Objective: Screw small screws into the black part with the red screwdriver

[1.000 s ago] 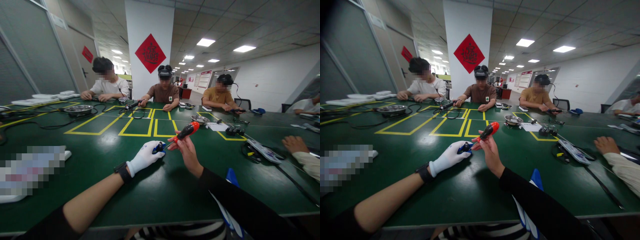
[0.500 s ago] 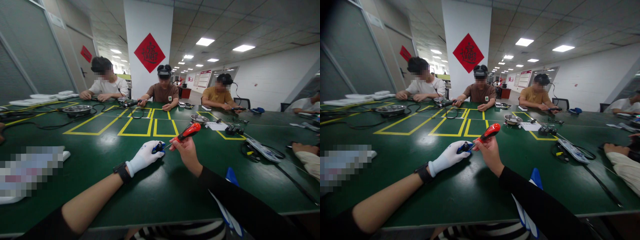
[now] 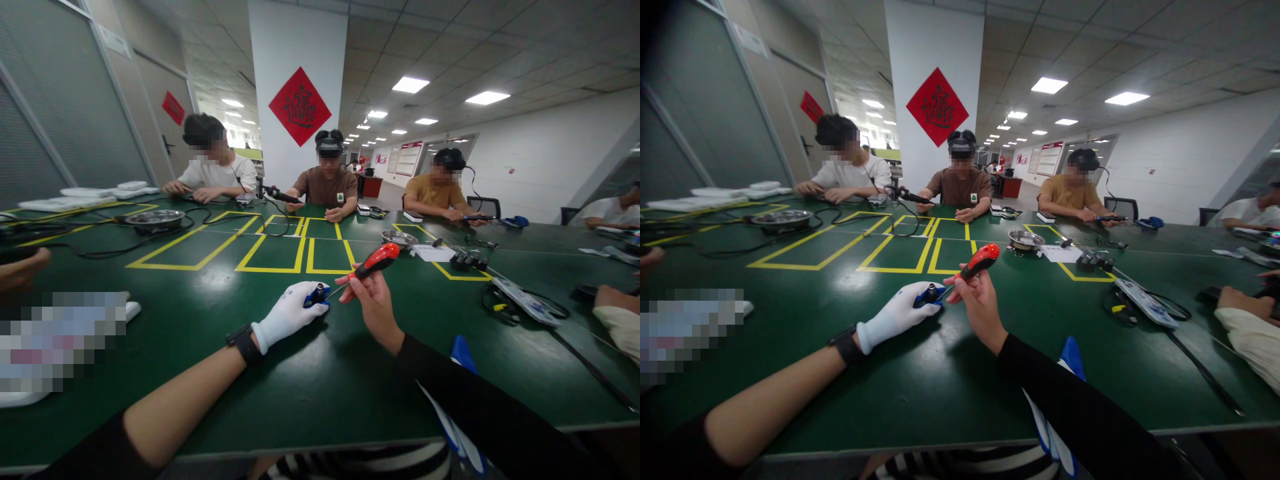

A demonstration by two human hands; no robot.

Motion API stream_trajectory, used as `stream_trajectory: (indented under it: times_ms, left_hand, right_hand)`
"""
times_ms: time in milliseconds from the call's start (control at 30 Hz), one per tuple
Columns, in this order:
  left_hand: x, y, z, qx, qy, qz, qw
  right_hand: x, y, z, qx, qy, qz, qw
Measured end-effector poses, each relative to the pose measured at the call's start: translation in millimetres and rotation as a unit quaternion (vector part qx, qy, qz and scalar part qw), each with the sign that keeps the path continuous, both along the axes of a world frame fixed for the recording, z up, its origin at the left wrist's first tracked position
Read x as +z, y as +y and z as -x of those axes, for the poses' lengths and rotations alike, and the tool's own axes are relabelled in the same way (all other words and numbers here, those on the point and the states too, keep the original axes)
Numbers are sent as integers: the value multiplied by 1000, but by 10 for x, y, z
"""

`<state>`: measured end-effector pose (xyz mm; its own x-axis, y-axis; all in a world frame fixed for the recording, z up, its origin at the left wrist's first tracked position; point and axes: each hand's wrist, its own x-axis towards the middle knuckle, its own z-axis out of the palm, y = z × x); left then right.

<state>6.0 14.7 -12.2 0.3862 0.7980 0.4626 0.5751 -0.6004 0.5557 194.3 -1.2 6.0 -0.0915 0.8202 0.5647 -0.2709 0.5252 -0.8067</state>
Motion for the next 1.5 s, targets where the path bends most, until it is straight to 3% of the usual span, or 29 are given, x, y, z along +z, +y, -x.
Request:
stream_trajectory:
  times_ms: [300,900,1500]
  left_hand:
    - [14,-16,0,2,-5,3,1000]
    - [-66,52,22,0,16,-8,1000]
    - [25,-42,-1,28,48,-34,998]
  right_hand:
    - [-9,4,3,-2,37,16,999]
    - [-1,-64,2,16,-8,-4,1000]
    - [-22,-86,-13,7,-8,-13,1000]
